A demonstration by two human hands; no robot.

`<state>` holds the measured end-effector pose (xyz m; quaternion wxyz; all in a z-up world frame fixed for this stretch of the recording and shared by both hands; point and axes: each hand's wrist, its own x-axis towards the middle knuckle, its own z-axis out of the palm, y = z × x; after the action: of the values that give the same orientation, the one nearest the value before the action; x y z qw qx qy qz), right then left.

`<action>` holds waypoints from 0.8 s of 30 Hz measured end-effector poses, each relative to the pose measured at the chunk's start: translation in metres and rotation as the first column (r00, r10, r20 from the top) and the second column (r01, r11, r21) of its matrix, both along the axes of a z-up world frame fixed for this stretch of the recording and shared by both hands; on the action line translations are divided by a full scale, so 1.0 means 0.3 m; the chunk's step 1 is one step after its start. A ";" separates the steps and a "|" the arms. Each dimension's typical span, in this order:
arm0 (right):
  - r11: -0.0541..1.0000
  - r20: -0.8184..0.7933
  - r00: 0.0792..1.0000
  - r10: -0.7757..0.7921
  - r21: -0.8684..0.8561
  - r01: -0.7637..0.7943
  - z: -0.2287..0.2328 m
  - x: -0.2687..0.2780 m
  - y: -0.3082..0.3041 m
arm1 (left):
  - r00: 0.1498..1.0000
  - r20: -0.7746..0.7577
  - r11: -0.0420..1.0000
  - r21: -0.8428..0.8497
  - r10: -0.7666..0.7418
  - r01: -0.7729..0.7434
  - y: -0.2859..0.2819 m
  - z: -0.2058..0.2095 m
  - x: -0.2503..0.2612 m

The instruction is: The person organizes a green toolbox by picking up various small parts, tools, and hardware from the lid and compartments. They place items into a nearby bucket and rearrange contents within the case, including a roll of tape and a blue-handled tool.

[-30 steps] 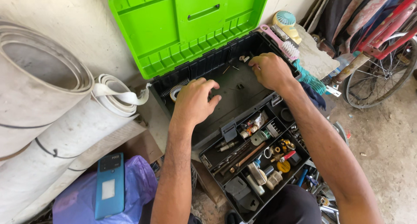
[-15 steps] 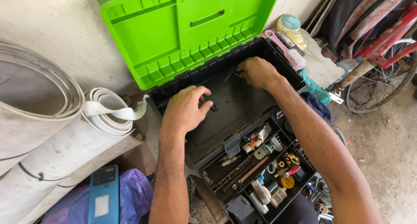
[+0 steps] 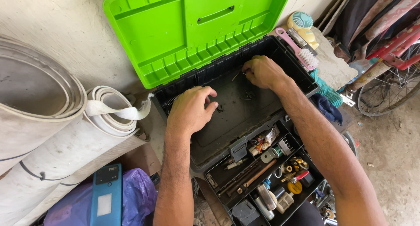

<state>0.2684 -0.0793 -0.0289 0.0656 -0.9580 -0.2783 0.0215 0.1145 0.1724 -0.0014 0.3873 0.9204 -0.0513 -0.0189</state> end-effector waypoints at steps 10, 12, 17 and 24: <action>0.996 0.013 0.996 0.092 -0.015 -0.092 -0.014 -0.030 0.014 | 0.980 0.180 0.996 -0.004 0.089 -0.089 -0.001 -0.025 -0.011; 0.987 0.028 0.988 0.155 0.030 -0.156 -0.017 -0.029 0.010 | 0.976 0.190 0.994 -0.019 0.106 -0.104 0.001 -0.021 -0.012; 0.943 -0.028 0.976 0.216 0.266 -0.202 -0.029 -0.034 0.009 | 0.963 0.182 0.980 -0.036 0.199 -0.196 0.011 -0.009 -0.018; 0.946 -0.139 0.983 0.116 0.318 -0.067 0.049 -0.068 0.053 | 0.898 0.321 0.949 -0.196 0.300 -0.247 0.019 -0.017 -0.016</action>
<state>0.2479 -0.0636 -0.0141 0.2367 -0.9170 -0.3165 0.0550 0.1098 0.1781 -0.0066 0.4389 0.8754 0.0102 0.2022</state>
